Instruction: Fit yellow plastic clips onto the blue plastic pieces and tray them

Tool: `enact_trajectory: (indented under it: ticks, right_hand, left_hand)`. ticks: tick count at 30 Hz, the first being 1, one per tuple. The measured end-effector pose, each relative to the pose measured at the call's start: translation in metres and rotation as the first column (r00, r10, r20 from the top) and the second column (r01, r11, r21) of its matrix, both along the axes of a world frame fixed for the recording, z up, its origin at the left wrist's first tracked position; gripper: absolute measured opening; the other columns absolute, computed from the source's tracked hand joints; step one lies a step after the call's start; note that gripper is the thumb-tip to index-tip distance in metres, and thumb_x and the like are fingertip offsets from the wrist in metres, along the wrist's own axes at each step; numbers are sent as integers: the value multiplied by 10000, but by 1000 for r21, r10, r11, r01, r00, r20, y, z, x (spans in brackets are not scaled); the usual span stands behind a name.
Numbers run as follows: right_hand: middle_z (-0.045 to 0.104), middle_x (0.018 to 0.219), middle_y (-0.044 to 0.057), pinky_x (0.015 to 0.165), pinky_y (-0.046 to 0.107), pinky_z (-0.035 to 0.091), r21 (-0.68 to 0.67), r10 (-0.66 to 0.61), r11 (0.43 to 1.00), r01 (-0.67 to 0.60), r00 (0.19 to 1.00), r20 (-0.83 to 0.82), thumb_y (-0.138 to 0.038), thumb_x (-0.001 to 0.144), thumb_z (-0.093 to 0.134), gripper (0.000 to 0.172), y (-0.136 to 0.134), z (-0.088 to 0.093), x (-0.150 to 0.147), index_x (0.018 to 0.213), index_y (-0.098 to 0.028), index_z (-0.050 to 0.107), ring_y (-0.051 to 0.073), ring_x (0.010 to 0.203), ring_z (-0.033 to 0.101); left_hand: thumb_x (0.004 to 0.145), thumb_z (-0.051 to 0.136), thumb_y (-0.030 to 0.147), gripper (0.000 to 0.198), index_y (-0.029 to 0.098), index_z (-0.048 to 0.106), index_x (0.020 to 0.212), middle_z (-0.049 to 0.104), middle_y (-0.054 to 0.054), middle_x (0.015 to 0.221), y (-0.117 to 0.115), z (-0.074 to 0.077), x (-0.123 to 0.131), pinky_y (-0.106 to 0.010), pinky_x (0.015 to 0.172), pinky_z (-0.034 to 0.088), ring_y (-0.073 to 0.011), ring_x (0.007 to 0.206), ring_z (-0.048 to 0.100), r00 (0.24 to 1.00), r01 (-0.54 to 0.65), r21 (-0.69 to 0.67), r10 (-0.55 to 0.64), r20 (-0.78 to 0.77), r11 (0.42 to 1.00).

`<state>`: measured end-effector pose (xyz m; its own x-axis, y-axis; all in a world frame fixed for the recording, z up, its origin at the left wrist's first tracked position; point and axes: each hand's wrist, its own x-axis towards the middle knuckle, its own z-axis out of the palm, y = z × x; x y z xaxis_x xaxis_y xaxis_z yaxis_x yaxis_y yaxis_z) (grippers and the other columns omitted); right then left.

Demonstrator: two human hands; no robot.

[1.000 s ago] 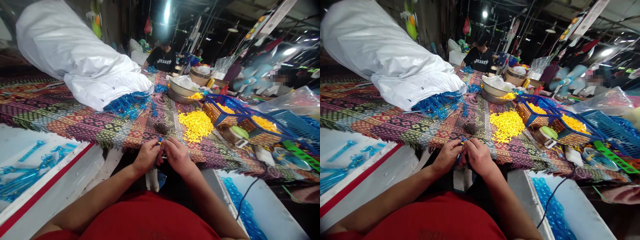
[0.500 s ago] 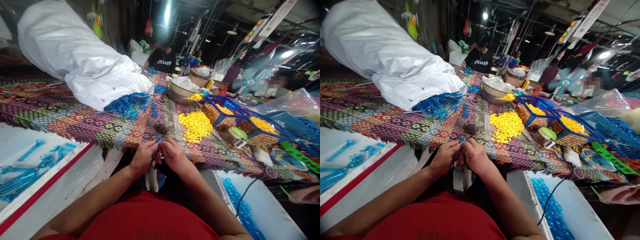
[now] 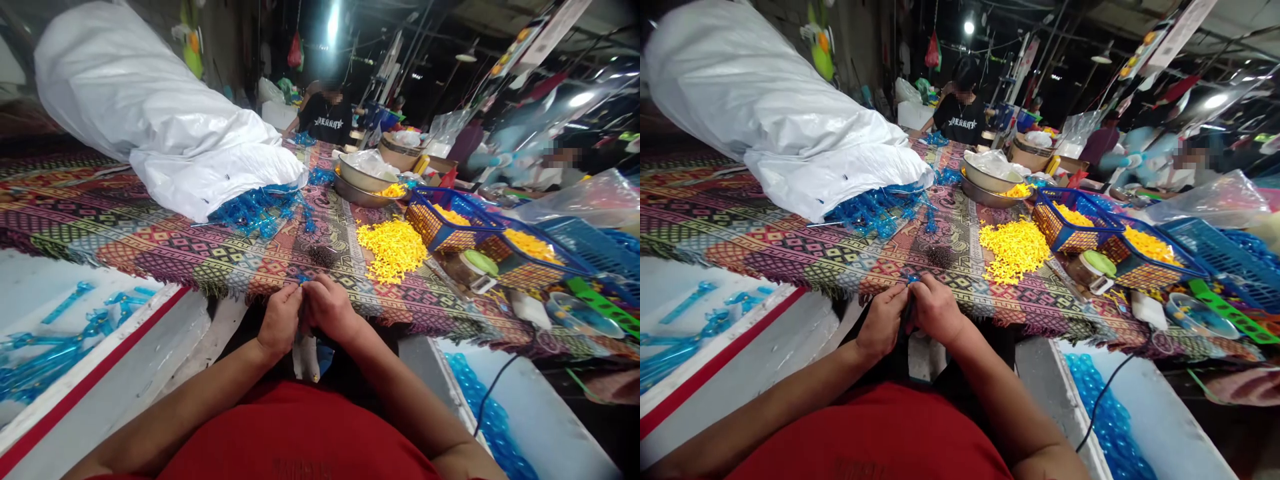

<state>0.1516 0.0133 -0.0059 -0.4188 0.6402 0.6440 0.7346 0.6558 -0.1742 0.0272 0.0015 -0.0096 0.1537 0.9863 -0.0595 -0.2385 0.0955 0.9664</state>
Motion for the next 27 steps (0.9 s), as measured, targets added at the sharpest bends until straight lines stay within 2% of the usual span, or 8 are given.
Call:
enact_trajectory:
  ticks: [3, 6, 9, 14, 19, 27]
  right_hand:
    - [548, 796, 54, 613, 256, 468, -102, 27, 994, -41, 991, -131, -140, 876, 411, 188, -5, 1, 11, 956, -169, 579, 143, 698, 540]
    - [595, 854, 61, 698, 288, 493, -101, 9, 994, -33, 973, -231, -142, 871, 446, 190, -8, 2, 18, 1013, -188, 563, 159, 792, 573]
    - [619, 858, 52, 717, 301, 497, -95, -1, 995, -24, 966, -258, -145, 855, 486, 190, -10, 3, 21, 1017, -203, 565, 164, 807, 583]
    - [617, 749, 20, 683, 280, 495, -179, 9, 982, -67, 951, -308, -138, 852, 500, 151, -10, 9, 22, 955, -196, 594, 145, 738, 588]
    - [613, 815, 43, 671, 276, 494, -168, 25, 982, -85, 943, -331, -159, 867, 497, 144, -8, 16, 26, 921, -192, 626, 143, 760, 586]
    - [588, 860, 64, 629, 260, 485, -157, 86, 981, -117, 978, -190, -166, 884, 471, 212, -5, 15, 33, 1011, -205, 635, 145, 767, 578]
  left_hand:
    - [830, 449, 354, 208, 164, 479, 748, 516, 28, 459, 3, -3, 3, -203, 343, 312, -104, 353, 443, 960, 206, -85, -184, 212, 975]
    - [834, 454, 358, 220, 148, 496, 786, 549, 10, 450, 3, -2, 6, -195, 320, 298, -104, 319, 444, 923, 302, -59, -276, 270, 952]
    - [843, 449, 353, 221, 143, 496, 792, 561, 9, 449, 3, -2, 6, -189, 321, 307, -97, 303, 446, 915, 318, -37, -297, 272, 947]
    - [845, 442, 358, 237, 142, 483, 756, 569, 1, 470, 3, 2, 0, -191, 310, 336, -108, 308, 485, 922, 326, -71, -300, 245, 943]
    - [815, 479, 333, 204, 139, 483, 750, 579, 1, 531, 0, 12, -4, -186, 290, 350, -110, 325, 517, 943, 297, -142, -267, 201, 944]
    - [807, 465, 351, 221, 148, 483, 721, 518, 24, 481, 0, 13, -5, -191, 282, 375, -114, 317, 503, 947, 320, -113, -316, 48, 941]
